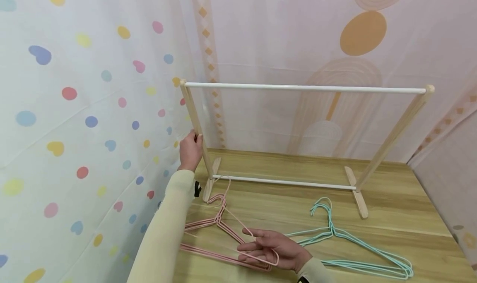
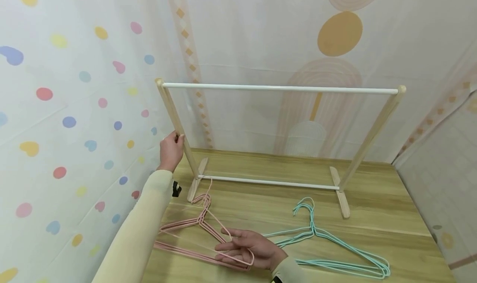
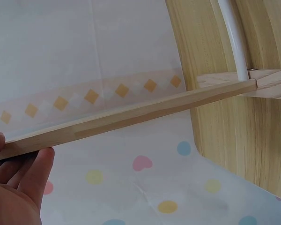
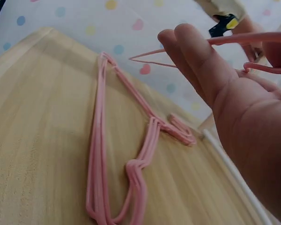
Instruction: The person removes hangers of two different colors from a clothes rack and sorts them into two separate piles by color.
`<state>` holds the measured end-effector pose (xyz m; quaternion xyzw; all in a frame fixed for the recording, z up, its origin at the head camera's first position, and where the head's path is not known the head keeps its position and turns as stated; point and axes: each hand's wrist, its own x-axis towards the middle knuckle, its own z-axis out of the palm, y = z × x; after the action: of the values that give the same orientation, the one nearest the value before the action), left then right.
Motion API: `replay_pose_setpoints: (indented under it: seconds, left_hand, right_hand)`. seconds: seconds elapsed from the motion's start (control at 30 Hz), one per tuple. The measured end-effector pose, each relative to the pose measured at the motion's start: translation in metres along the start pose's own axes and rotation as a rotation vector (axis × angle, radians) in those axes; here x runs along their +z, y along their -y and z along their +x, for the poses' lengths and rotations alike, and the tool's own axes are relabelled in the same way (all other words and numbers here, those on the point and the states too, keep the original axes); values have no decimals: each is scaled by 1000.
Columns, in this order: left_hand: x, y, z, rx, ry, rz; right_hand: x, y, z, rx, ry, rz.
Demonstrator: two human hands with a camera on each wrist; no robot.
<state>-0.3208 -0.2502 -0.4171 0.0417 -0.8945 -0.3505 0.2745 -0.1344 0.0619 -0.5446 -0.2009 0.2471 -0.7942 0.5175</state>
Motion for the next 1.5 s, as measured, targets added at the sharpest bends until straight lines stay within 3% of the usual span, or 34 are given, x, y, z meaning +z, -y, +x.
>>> replay_pose_setpoints:
  seconds: [0.53,0.87,1.03,1.3,1.5]
  left_hand:
    - [-2,-1,-3,4,-8,25]
    - [4,-1,-2,31,-2,13]
    - [5,-2,-2,33,-1,14]
    - [2,-2,-1,45,-16,14]
    - [0,0,-1,21,-13,10]
  right_hand:
    - [-15,-7,36,120,-3,37]
    - [-33,-14,40,126,-142,-33]
    - [-37,-14,34,112,-214,-127]
    - [-31,-7,21,95,-365,-367]
    - [-21,3,16,84,-449,-612]
